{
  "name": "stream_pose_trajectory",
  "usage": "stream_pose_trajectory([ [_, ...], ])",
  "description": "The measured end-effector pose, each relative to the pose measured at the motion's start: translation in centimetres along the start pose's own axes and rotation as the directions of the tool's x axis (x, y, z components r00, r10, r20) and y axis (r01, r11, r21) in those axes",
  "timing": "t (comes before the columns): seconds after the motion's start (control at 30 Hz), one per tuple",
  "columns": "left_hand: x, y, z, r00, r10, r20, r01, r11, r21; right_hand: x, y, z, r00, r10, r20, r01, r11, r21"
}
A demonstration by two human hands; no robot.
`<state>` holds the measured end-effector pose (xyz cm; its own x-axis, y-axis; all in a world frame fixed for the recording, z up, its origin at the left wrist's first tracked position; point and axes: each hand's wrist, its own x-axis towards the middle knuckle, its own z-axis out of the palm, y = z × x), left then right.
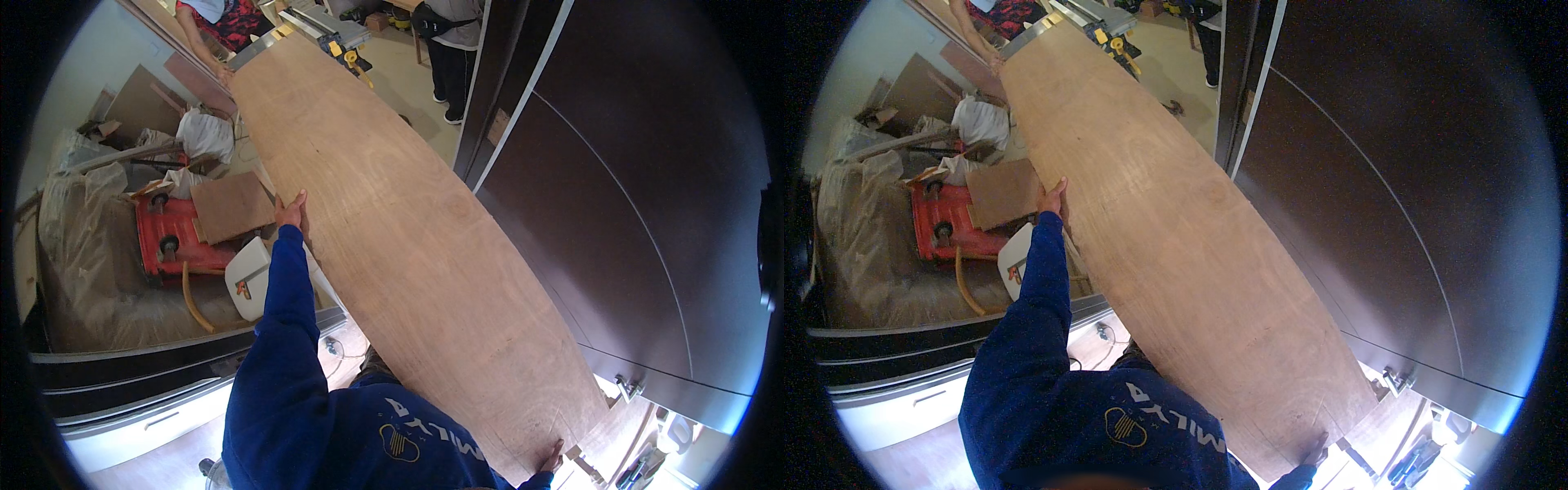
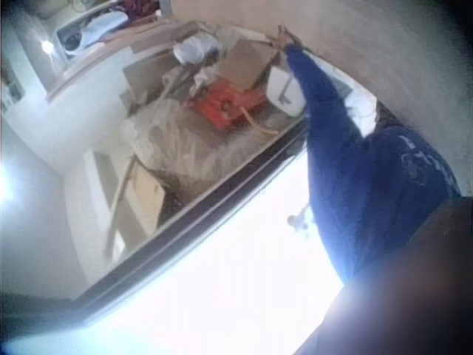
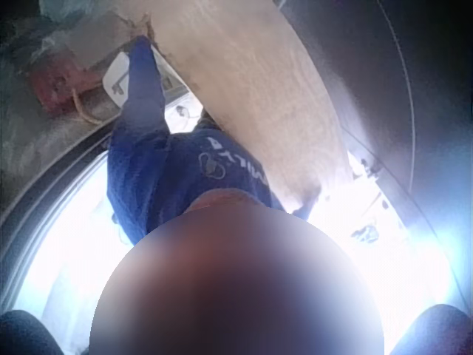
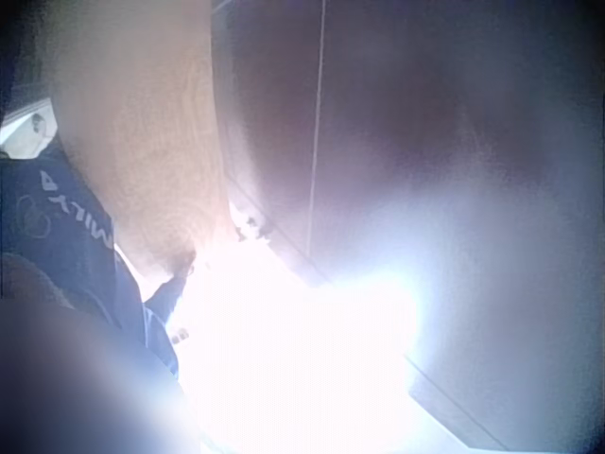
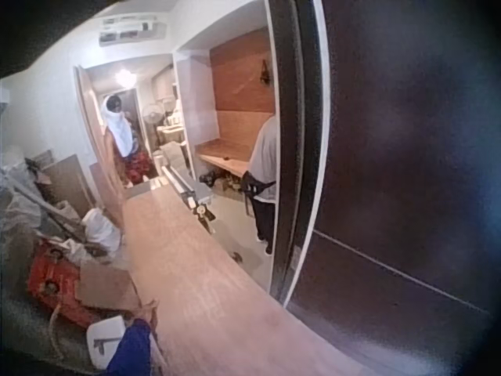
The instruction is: The person carries a large plywood sheet to a table saw, positions it with a push stick, and then measures and marks the sheet with a tape measure and pencil. The person places the marked sheet on the floor and continues marking measurements.
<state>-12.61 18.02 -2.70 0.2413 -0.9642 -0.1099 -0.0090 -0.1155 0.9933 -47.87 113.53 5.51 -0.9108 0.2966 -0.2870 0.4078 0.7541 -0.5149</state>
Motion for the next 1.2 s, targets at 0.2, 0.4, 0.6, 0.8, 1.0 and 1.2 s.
stream_pose_trajectory([
  [0.2, 0.7, 1.1, 0.3, 1.0, 0.017, -0.01, -0.017, 1.0, 0.021, -0.8, -2.5, -0.3, 0.976, 0.111, 0.189, -0.1, 0.993, -0.067],
  [0.4, 2.8, 0.6, 0.1, 0.999, 0.031, 0.008, -0.031, 0.999, 0.018, -2.3, -4.2, 0.7, 0.972, 0.117, 0.203, -0.115, 0.993, -0.02],
  [0.6, 4.5, 0.9, 0.4, 0.999, 0.042, -0.016, -0.041, 0.999, 0.028, -3.0, -5.5, 1.7, 0.966, 0.164, 0.201, -0.152, 0.986, -0.075],
  [0.8, 5.7, 2.2, 0.6, 0.998, 0.058, -0.024, -0.056, 0.996, 0.069, -2.5, -3.6, 3.4, 0.987, 0.108, 0.117, -0.109, 0.994, -0.002],
  [1.0, 7.8, 2.2, 0.7, 0.999, 0.028, -0.035, -0.027, 0.999, 0.029, -3.5, -5.4, 4.7, 0.985, 0.15, 0.088, -0.144, 0.987, -0.069],
  [1.2, 9.6, 2.8, 1.0, 0.999, 0.028, -0.037, -0.026, 0.998, 0.056, -6.3, -8.7, 5.5, 0.975, 0.123, 0.183, -0.127, 0.992, 0.013],
])
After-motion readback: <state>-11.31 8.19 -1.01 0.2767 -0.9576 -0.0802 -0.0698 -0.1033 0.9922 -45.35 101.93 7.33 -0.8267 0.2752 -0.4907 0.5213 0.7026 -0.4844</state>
